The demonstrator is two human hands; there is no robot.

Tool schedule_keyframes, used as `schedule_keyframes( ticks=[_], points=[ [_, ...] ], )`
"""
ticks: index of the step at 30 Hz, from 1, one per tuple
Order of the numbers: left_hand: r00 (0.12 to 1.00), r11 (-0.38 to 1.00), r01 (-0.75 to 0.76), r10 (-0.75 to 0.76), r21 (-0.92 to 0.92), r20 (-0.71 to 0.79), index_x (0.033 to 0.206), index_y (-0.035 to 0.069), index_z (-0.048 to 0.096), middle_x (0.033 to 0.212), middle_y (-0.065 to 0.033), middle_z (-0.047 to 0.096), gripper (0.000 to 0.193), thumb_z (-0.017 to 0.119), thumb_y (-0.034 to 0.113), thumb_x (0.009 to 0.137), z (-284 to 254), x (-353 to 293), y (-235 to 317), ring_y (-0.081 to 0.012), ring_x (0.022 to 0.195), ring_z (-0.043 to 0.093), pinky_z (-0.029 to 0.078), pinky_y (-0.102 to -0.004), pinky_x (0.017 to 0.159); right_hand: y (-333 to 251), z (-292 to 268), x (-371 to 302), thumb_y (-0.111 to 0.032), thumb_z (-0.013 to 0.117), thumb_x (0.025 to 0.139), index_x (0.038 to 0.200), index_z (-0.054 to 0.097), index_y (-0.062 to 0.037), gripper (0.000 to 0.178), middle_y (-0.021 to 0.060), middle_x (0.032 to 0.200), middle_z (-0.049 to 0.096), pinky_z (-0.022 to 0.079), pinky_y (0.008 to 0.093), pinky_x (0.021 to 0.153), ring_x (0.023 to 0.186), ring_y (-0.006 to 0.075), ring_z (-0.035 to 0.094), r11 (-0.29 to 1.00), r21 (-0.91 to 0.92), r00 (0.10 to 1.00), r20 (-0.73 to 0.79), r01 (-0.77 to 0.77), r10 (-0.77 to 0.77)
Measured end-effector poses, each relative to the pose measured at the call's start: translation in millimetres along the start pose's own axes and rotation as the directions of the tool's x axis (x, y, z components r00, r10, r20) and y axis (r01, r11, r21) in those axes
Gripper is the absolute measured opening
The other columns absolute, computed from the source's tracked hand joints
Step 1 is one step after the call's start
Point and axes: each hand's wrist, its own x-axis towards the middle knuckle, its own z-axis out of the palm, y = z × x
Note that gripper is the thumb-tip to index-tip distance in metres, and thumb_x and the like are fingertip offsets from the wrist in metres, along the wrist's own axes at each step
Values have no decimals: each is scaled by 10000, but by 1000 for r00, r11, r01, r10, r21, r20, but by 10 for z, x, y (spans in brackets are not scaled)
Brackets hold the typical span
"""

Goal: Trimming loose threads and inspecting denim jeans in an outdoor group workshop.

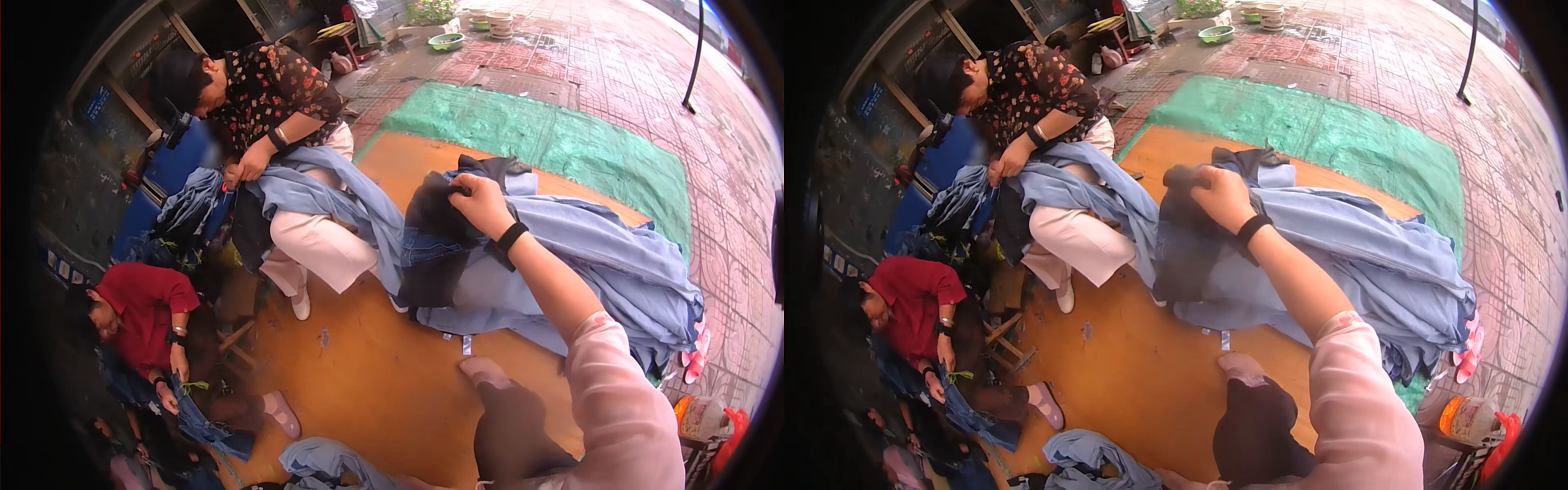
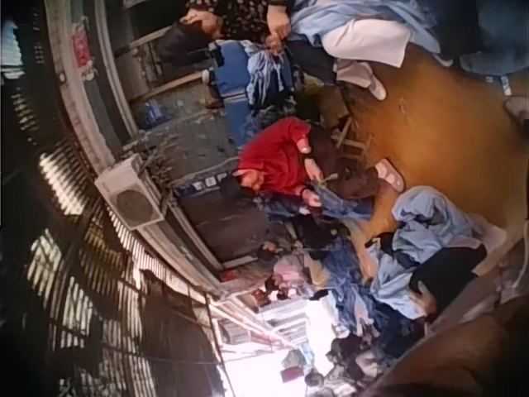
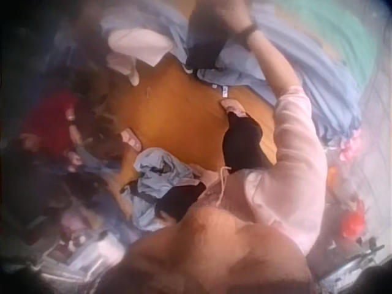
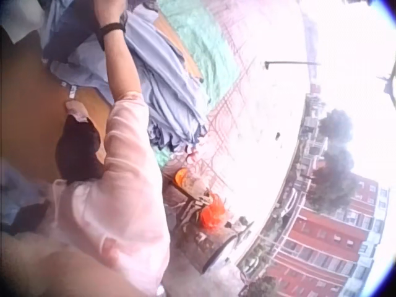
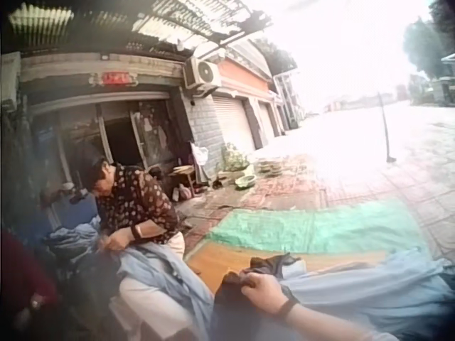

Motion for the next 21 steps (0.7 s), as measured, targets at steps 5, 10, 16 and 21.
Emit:
schedule_keyframes(
  ticks=[5, 10, 16, 21],
  points=[
    [974, 983, 143, -120, -113, 190, 1108, 123, 701, 936, -79, 695, 513, 631, 566, 858, -50, 122, 106, -258, 752, 656, 521, -368, 701, 536, 667, -991, -148, 597, 781, 908, 690, -93, 167, 151, 899, 672, 495, 443, 799, 896, 348, 632, 988, -29, 884, 452, 149, -120],
    [961, 981, 152, -118, -123, 252, 1089, 122, 707, 918, -81, 691, 521, 630, 580, 852, -113, 176, 89, -256, 745, 652, 518, -373, 698, 160, 669, -1234, -147, 607, 806, 978, 675, -72, 199, 151, 939, 657, 490, 439, 809, 916, 352, 620, 981, 70, 839, 510, 180, -190],
    [996, 994, 51, -58, 94, 73, 1122, 75, 669, 904, -141, 666, 542, 656, 541, 846, -345, 323, 412, -303, 717, 640, 522, -349, 664, 337, 747, -1436, -191, 595, 861, 1108, 666, -119, 267, 121, 1050, 658, 501, 419, 845, 956, 330, 633, 968, -136, 770, 633, 209, -77],
    [897, 948, 204, -81, -243, 435, 1287, 34, 556, 1175, -151, 630, 478, 571, 381, 958, -907, 547, 580, -285, 1040, 616, 508, -343, 877, 239, 158, -2119, -149, 591, 866, 1123, 660, -125, 266, 104, 1100, 672, 519, 388, 850, 986, 302, 644, 994, -108, 954, 296, -15, 46]
  ],
)
